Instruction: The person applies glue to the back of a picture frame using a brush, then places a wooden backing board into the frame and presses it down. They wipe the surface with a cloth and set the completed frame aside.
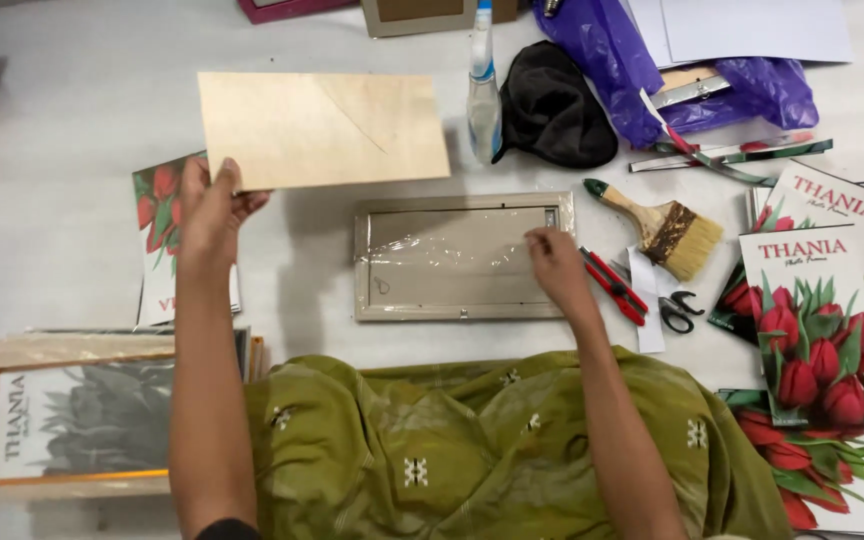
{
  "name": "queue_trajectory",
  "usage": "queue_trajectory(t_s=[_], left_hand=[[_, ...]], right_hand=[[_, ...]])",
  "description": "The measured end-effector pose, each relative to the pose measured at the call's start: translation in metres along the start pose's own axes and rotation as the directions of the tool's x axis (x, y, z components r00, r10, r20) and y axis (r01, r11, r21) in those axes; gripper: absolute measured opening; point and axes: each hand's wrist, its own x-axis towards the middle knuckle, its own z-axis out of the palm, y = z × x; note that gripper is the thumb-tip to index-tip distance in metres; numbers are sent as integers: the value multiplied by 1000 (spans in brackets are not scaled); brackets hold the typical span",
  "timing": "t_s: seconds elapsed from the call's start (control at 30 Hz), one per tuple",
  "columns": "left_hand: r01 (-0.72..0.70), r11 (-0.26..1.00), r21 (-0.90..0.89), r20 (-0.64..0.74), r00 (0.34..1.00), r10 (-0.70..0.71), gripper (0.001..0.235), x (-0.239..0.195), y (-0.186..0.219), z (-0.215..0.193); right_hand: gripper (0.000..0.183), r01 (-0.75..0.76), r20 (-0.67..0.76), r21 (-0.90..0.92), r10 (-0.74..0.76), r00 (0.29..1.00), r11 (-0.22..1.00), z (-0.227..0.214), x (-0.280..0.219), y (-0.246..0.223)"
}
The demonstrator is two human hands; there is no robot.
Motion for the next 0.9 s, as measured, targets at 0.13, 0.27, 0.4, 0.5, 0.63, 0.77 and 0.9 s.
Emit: queue_trajectory(t_s=[0.13, 0.27, 0.4, 0.5, 0.63, 0.77, 0.9], left_hand=[[28, 999, -30, 75, 997, -26, 26, -65, -32, 25], [196, 976, -90, 214, 961, -173, 37, -108, -69, 72], [215, 949, 229, 335, 898, -284, 37, -90, -145, 65], [181, 864, 470, 277, 899, -340, 36, -103, -113, 66], [-2, 643, 766, 207, 948, -243, 51, -79, -134, 53], [12, 607, 795, 163, 959, -232, 59, -55, -172, 51], [0, 653, 758, 202, 951, -235, 59, -50, -172, 58]], right_hand=[[38, -193, 0, 380, 209, 978, 905, -37, -7, -55], [57, -351, 226, 700, 273, 935, 622, -50, -6, -55], [50, -272, 190, 668, 195, 962, 693, -61, -4, -34], [51, -311, 207, 590, 233, 950, 745, -62, -3, -23], [53, -303, 232, 547, 206, 951, 780, -49, 0, -5], [51, -272, 200, 538, 192, 961, 798, -37, -4, 1], [51, -258, 162, 515, 203, 966, 818, -30, -10, 4]])
